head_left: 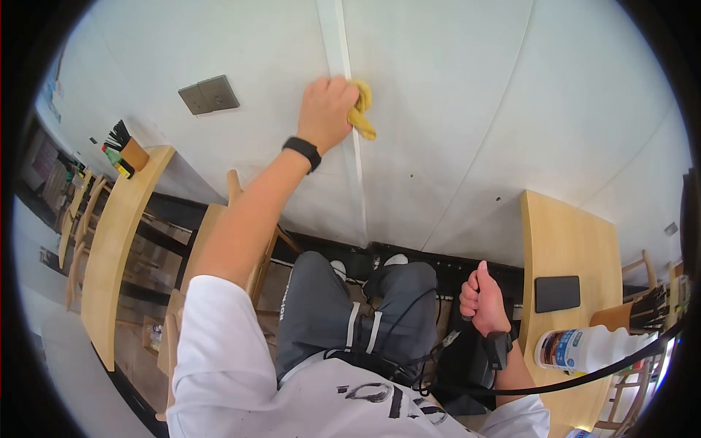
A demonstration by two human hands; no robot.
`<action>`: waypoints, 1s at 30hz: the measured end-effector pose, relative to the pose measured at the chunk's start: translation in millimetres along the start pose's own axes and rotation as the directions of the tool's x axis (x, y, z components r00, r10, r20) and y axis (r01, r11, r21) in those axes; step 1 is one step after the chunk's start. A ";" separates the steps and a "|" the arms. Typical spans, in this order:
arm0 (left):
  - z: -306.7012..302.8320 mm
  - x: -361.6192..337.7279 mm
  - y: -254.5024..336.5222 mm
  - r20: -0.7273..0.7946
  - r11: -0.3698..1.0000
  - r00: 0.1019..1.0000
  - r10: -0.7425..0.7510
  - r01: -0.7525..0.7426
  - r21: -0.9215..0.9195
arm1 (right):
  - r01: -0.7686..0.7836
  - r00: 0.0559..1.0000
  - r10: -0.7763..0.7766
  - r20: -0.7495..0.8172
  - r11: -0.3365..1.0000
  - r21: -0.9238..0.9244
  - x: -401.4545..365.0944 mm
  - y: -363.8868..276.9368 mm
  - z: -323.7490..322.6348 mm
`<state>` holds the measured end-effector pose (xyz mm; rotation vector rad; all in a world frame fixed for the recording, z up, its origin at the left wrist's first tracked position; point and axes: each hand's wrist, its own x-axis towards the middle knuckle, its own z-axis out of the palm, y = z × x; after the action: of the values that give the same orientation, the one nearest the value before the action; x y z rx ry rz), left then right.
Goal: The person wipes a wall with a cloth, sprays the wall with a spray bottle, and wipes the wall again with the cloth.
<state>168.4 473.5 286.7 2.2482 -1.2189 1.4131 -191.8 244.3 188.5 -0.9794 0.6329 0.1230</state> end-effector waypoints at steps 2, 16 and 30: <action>13.6 -31.0 6.6 0.086 0.999 0.996 0.020 -0.018 -0.030 | 0.024 1.000 -0.024 -0.001 1.000 0.017 -0.8 0.4 -0.4; 105.7 -255.9 67.6 0.442 0.970 0.887 -0.134 0.210 -0.126 | -0.018 1.000 0.019 0.012 0.999 -0.040 -1.7 10.4 -4.0; -54.9 89.2 -69.5 -0.335 0.978 0.921 -0.200 0.169 -0.122 | -0.037 0.999 0.037 -0.002 0.999 0.035 13.3 11.6 -7.8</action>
<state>201.7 501.3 404.7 1.8916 -0.9109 1.5596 -188.8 242.3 169.5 -0.9342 0.6536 0.1434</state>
